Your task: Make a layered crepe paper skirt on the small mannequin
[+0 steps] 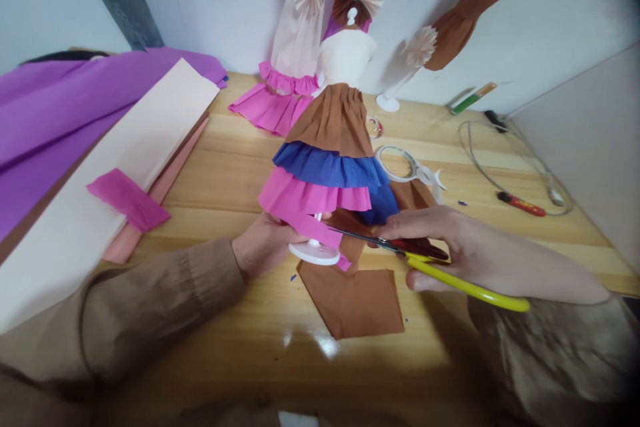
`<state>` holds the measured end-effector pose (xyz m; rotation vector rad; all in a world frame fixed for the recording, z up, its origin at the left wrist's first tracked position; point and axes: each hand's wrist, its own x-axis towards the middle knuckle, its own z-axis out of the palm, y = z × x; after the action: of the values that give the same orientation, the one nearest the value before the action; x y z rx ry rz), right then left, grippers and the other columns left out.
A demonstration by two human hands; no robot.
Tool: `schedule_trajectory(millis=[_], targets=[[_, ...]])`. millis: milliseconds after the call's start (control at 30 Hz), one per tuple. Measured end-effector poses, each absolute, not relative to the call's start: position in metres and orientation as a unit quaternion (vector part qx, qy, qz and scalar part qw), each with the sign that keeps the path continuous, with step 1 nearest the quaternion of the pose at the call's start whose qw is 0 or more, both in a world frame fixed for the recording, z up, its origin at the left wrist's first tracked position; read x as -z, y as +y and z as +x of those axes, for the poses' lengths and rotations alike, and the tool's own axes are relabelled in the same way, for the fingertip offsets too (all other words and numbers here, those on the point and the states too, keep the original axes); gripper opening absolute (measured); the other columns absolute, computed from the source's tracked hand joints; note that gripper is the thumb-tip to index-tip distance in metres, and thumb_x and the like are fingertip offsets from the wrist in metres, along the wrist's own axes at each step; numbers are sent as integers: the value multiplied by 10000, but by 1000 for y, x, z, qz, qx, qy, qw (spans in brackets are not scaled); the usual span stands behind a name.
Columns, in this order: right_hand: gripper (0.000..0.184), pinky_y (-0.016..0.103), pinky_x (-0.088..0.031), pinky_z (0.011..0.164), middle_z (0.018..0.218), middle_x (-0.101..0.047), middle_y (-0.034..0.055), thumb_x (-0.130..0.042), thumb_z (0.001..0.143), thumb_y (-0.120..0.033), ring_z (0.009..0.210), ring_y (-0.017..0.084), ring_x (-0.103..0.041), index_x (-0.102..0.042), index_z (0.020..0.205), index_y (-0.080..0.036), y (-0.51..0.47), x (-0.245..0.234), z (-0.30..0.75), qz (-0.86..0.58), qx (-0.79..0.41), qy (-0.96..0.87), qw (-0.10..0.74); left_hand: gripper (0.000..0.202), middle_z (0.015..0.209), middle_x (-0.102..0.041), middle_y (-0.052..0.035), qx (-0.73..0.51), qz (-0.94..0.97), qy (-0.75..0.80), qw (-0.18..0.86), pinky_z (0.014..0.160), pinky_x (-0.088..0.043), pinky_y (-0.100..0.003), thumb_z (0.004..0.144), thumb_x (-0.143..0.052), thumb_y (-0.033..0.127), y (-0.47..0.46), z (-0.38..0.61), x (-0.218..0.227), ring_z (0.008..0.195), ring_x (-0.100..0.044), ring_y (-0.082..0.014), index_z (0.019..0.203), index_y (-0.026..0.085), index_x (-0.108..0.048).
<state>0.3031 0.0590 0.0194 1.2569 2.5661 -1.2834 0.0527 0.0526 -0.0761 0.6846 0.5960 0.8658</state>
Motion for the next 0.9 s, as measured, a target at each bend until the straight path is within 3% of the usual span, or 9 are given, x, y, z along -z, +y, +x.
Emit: schedule_trajectory(millis=[133, 333, 533, 767, 900], targets=[[473, 267, -396, 509, 688, -606, 48, -659, 848, -551, 567, 151, -506, -740, 1000, -111, 60, -19, 306, 397, 403, 825, -7, 499, 1107, -743, -69, -430, 363, 281, 777, 941, -537, -400, 576, -879, 245, 54, 54, 81, 1052, -674, -272, 1049, 202, -727], [478, 269, -406, 521, 725, -611, 50, -662, 851, -562, 592, 152, -509, -727, 1013, -117, 60, -15, 305, 372, 423, 826, -25, 451, 1231, -715, -128, -440, 447, 296, 720, 1055, -487, -478, 637, -849, 253, 55, 55, 77, 1184, -645, -316, 1066, 175, -731], [469, 267, -409, 542, 740, -622, 42, -654, 855, -566, 604, 141, -507, -707, 993, -121, 61, -12, 298, 373, 421, 827, -17, 471, 1237, -715, -128, -440, 456, 325, 702, 1033, -505, -464, 641, -855, 331, 51, 55, 69, 1192, -645, -318, 1070, 179, -732], [529, 306, -439, 618, 865, -672, 81, -643, 832, -634, 699, 185, -574, -686, 1029, -146, 61, -6, 291, 369, 418, 830, -29, 389, 1083, -765, -79, -439, 410, 317, 734, 928, -554, -437, 648, -862, 294, 50, 54, 69, 1049, -698, -287, 1006, 196, -746], [527, 301, -434, 642, 835, -663, 61, -627, 837, -659, 703, 176, -568, -686, 1005, -163, 62, -1, 285, 356, 424, 831, -57, 429, 1110, -756, -88, -446, 417, 308, 729, 934, -546, -430, 626, -876, 288, 50, 55, 71, 1065, -685, -286, 1026, 193, -753]])
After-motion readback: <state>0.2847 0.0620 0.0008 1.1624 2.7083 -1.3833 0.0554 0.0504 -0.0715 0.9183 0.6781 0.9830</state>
